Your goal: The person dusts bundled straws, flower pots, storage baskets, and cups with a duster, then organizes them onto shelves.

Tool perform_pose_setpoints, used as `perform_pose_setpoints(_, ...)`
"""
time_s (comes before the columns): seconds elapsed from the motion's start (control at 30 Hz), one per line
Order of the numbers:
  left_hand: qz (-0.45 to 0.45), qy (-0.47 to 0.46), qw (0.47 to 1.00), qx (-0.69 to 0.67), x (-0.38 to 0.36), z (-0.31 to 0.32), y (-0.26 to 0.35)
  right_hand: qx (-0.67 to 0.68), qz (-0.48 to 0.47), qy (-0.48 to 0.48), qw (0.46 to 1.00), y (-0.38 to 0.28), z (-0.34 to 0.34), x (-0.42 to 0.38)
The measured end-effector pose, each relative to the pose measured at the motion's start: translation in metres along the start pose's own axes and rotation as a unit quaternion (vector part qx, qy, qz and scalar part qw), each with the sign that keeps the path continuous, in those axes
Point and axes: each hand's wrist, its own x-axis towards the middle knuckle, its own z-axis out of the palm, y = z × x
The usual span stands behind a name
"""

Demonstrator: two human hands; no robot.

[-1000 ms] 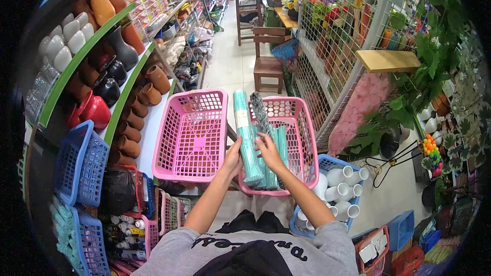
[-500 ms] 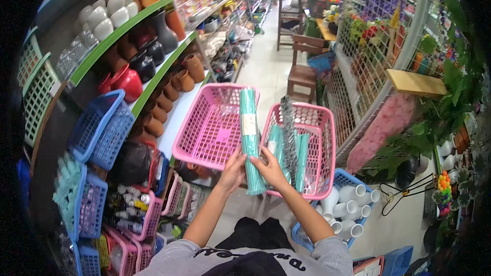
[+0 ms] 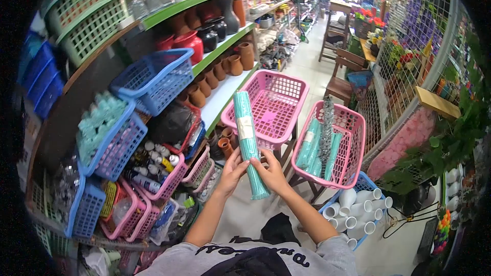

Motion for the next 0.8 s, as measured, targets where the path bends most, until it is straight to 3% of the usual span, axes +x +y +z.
perform_pose_setpoints(0.43,0.075,0.138,0.987,0.036,-0.173,-0.057,0.044,0.063,0.021,-0.148,0.987,-0.036,0.131,-0.089)
perform_pose_setpoints(0.6,0.117,0.197,0.973,0.034,-0.222,-0.071,0.063,0.051,0.041,-0.263,0.963,-0.061,0.17,-0.106)
perform_pose_setpoints(0.8,0.156,0.264,0.951,0.049,-0.267,-0.08,0.089,0.125,0.001,-0.334,0.934,-0.082,0.213,-0.118)
